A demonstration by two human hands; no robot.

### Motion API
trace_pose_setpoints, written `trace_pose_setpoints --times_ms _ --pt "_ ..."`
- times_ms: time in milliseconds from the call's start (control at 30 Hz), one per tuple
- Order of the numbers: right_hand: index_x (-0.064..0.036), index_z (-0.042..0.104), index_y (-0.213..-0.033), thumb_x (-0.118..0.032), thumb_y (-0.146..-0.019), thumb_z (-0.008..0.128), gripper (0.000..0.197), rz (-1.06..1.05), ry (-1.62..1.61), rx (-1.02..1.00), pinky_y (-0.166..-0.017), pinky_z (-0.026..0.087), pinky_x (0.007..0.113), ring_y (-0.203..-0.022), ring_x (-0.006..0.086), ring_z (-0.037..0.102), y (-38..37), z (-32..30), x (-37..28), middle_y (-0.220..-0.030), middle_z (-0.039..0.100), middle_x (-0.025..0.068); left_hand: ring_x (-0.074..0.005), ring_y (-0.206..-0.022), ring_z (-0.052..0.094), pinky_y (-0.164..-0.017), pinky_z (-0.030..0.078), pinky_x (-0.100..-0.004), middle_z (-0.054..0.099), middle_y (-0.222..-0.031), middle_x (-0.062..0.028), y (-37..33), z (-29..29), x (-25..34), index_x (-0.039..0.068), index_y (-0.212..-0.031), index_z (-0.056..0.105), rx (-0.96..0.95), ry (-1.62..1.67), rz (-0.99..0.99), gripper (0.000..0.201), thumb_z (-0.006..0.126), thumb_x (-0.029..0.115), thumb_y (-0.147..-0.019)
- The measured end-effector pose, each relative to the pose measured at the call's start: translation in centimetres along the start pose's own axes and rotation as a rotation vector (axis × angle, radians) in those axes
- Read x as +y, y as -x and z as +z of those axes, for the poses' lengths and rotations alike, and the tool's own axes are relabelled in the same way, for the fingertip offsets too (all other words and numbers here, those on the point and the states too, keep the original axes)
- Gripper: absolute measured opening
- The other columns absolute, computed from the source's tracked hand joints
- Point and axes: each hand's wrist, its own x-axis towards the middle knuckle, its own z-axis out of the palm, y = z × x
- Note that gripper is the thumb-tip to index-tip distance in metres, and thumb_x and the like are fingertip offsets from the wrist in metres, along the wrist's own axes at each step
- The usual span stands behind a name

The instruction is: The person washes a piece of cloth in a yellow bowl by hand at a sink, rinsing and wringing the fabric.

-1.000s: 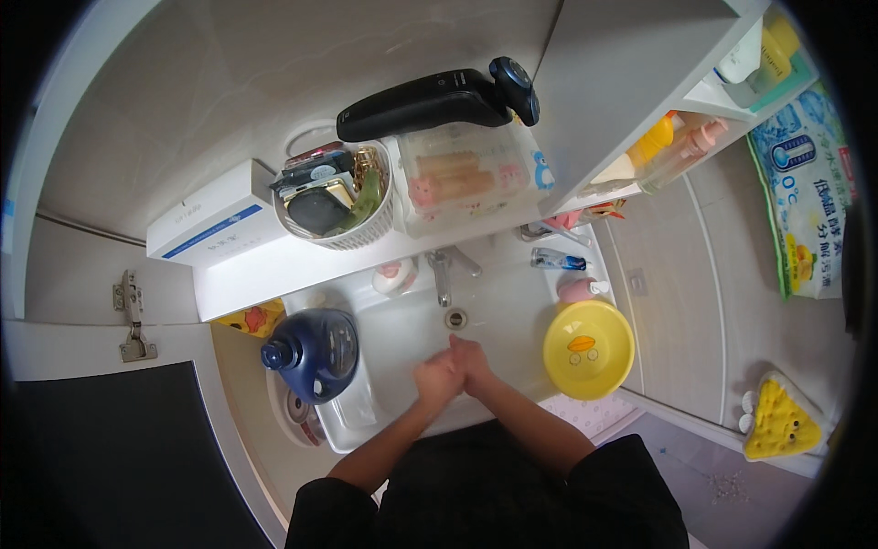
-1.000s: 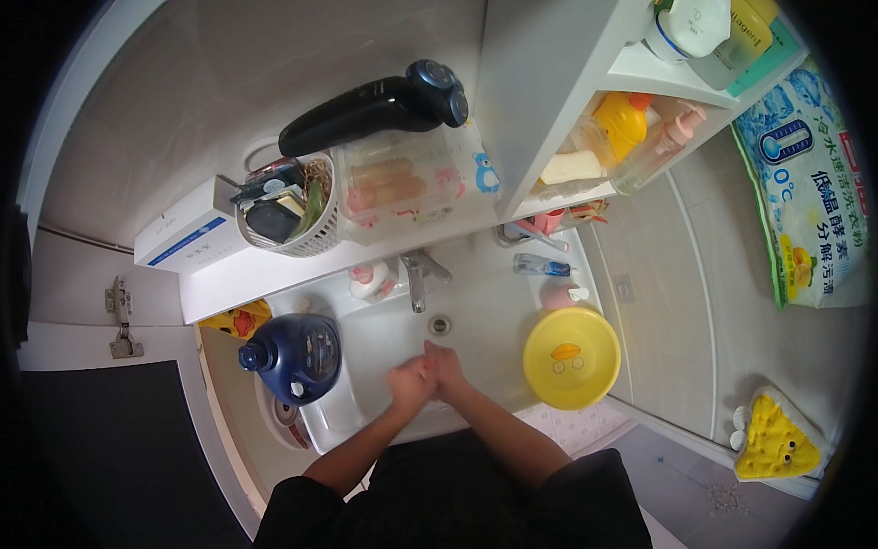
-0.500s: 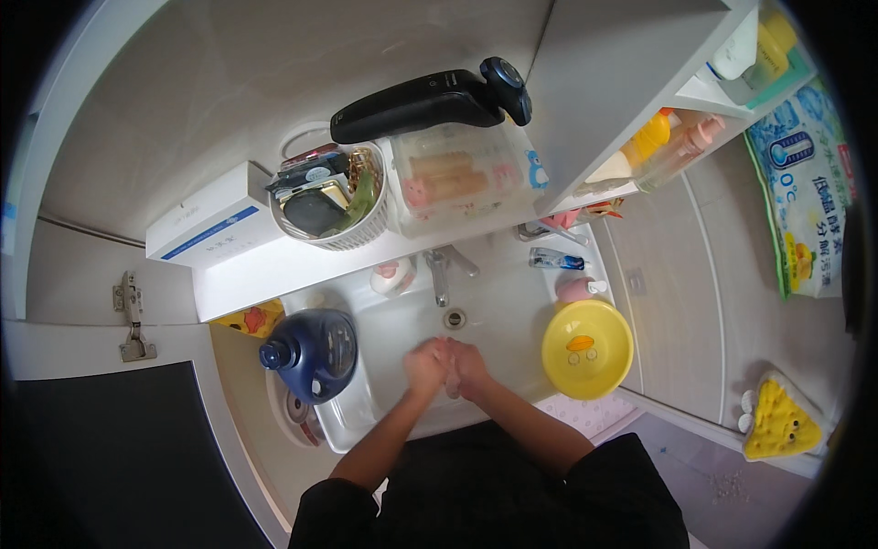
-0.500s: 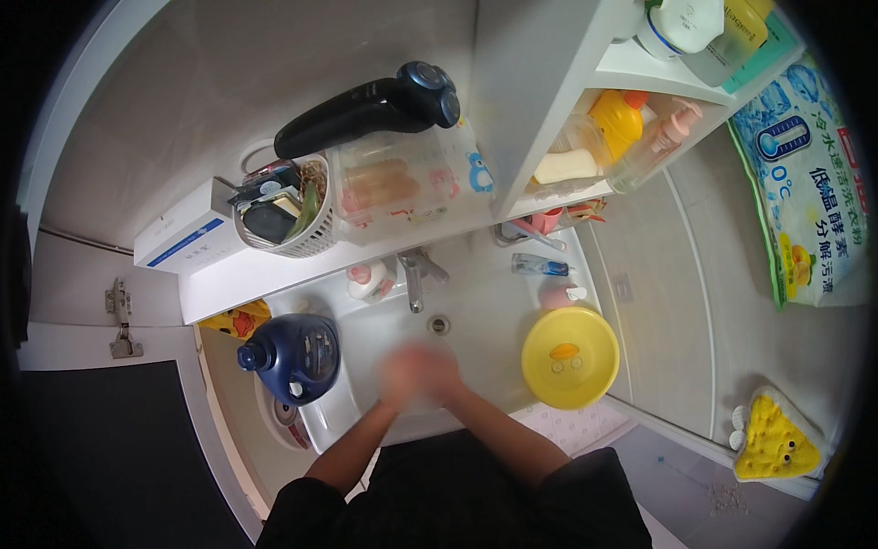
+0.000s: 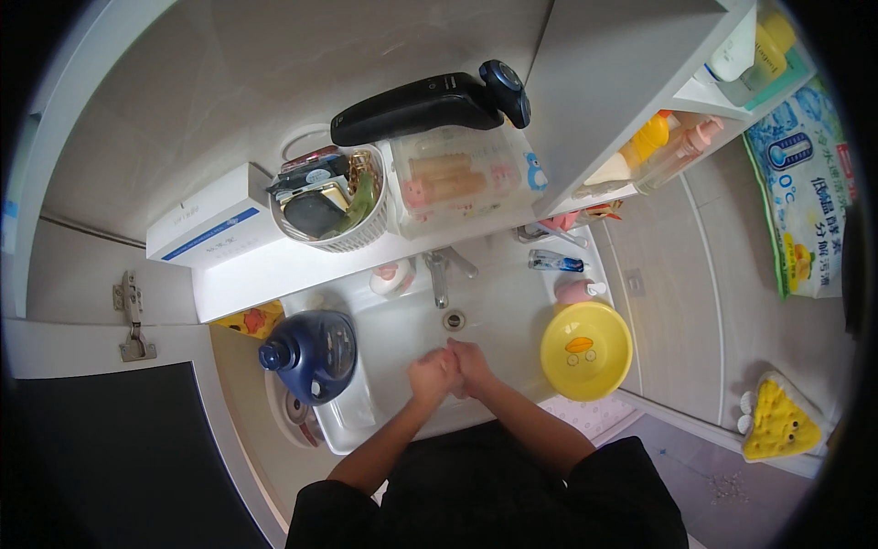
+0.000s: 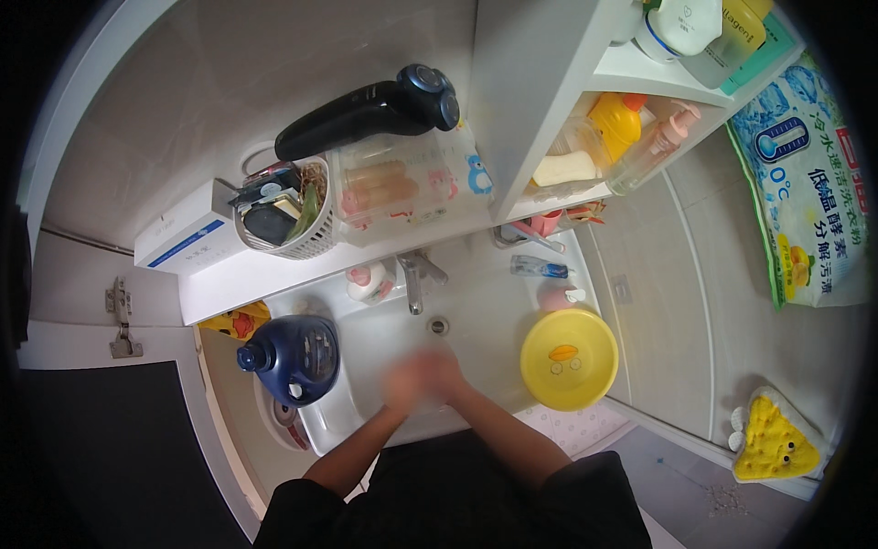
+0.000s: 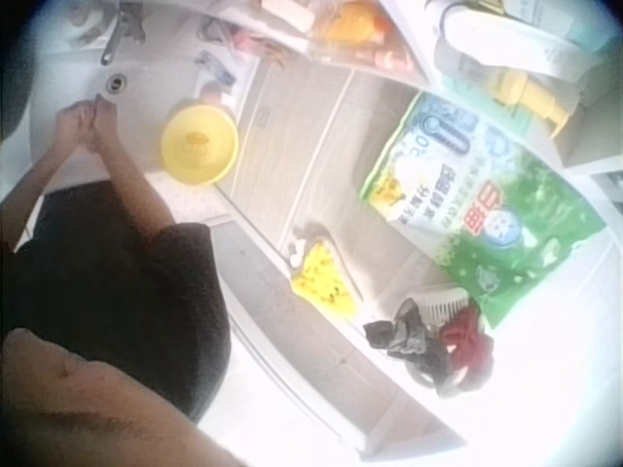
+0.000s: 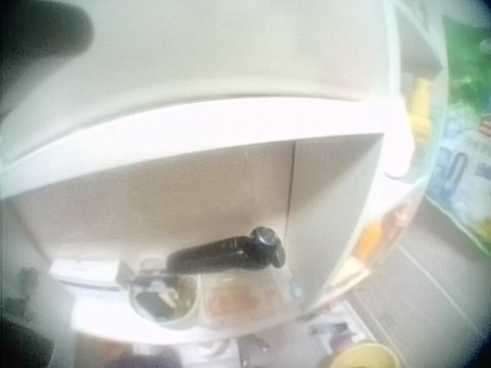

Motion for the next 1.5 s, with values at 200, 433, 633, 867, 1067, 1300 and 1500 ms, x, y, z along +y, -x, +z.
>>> trace_pose_setpoints --times_ms 200,433,633,867,1067,1300,1500 --pt "-0.0032 0.061 -0.091 -0.03 -0.097 0.057 0.027 0.127 -0.208 0.04 -0.066 0.047 0.033 -0.074 0.0149 0.058 1.6 3.3 -1.9 -0.084 0.061 0.0044 -0.0346 -0.051 0.058 -0.047 0.046 -0.0431 0.059 -0.06 -0.0148 -0.2 -0.2 -2.6 0.007 -0.065 0.06 -0.024 0.051 0.002 0.026 0.063 0.021 -0.087" --pt "-0.0035 0.064 -0.092 -0.03 -0.097 0.056 0.028 0.411 -0.332 0.139 -0.062 0.046 0.033 -0.073 0.0155 0.058 0.6 1.4 -4.9 -0.084 0.061 0.0049 -0.0342 -0.053 0.059 -0.048 0.046 -0.0431 0.061 -0.064 -0.0136 1.3 0.3 0.8 0.01 -0.074 0.066 -0.112 0.105 0.046 0.013 0.065 0.02 -0.083" --pt "-0.0083 0.059 -0.083 -0.032 -0.098 0.056 0.028 0.209 -0.185 0.055 -0.058 0.043 0.032 -0.067 0.0134 0.053 2.4 4.1 -6.2 -0.077 0.056 0.002 -0.0327 -0.056 0.061 -0.049 0.048 -0.0425 0.062 -0.066 -0.0106 1.6 2.6 -7.3 0.011 -0.076 0.064 -0.037 0.069 -0.01 0.01 0.065 0.02 -0.081" --pt "-0.0019 0.064 -0.086 -0.03 -0.099 0.054 0.033 0.381 -0.388 0.162 -0.067 0.046 0.032 -0.074 0.0143 0.057 1.3 2.1 -3.9 -0.082 0.06 0.0047 -0.0356 -0.052 0.059 -0.048 0.045 -0.0442 0.058 -0.058 -0.0128 -1.5 -0.4 -1.2 0.008 -0.062 0.059 -0.038 -0.035 0.04 0.035 0.058 0.024 -0.092" --pt "-0.0031 0.064 -0.097 -0.027 -0.095 0.058 0.025 0.107 0.215 0.179 -0.072 0.05 0.039 -0.09 0.0235 0.065 1.8 2.7 -4.3 -0.092 0.067 0.0094 -0.0308 -0.055 0.06 -0.05 0.046 -0.0406 0.063 -0.066 -0.0121 -0.5 0.9 -3.7 0.008 -0.075 0.065 -0.165 0.013 -0.413 0.038 0.053 0.035 -0.098" --pt "-0.0019 0.061 -0.116 -0.007 -0.079 0.065 0.038 -0.74 1.055 -0.146 -0.094 0.044 0.045 -0.114 0.0387 0.052 3.5 0.6 -3.7 -0.118 0.057 0.019 -0.0129 -0.084 0.063 -0.067 0.054 -0.0307 0.064 -0.104 -0.0066 -0.8 0.2 -3.3 0.004 -0.118 0.057 -0.234 1.102 -0.888 0.043 0.051 0.044 -0.101" --pt "-0.0008 0.06 -0.118 -0.013 -0.088 0.061 0.033 -0.265 0.257 0.265 -0.097 0.043 0.034 -0.117 0.025 0.054 1.7 -0.1 -2.4 -0.114 0.06 0.0109 -0.0107 -0.079 0.063 -0.064 0.051 -0.0266 0.066 -0.093 -0.0047 -0.8 -0.1 -2.9 0.004 -0.108 0.062 -0.197 0.947 -0.924 0.037 0.052 0.04 -0.102"
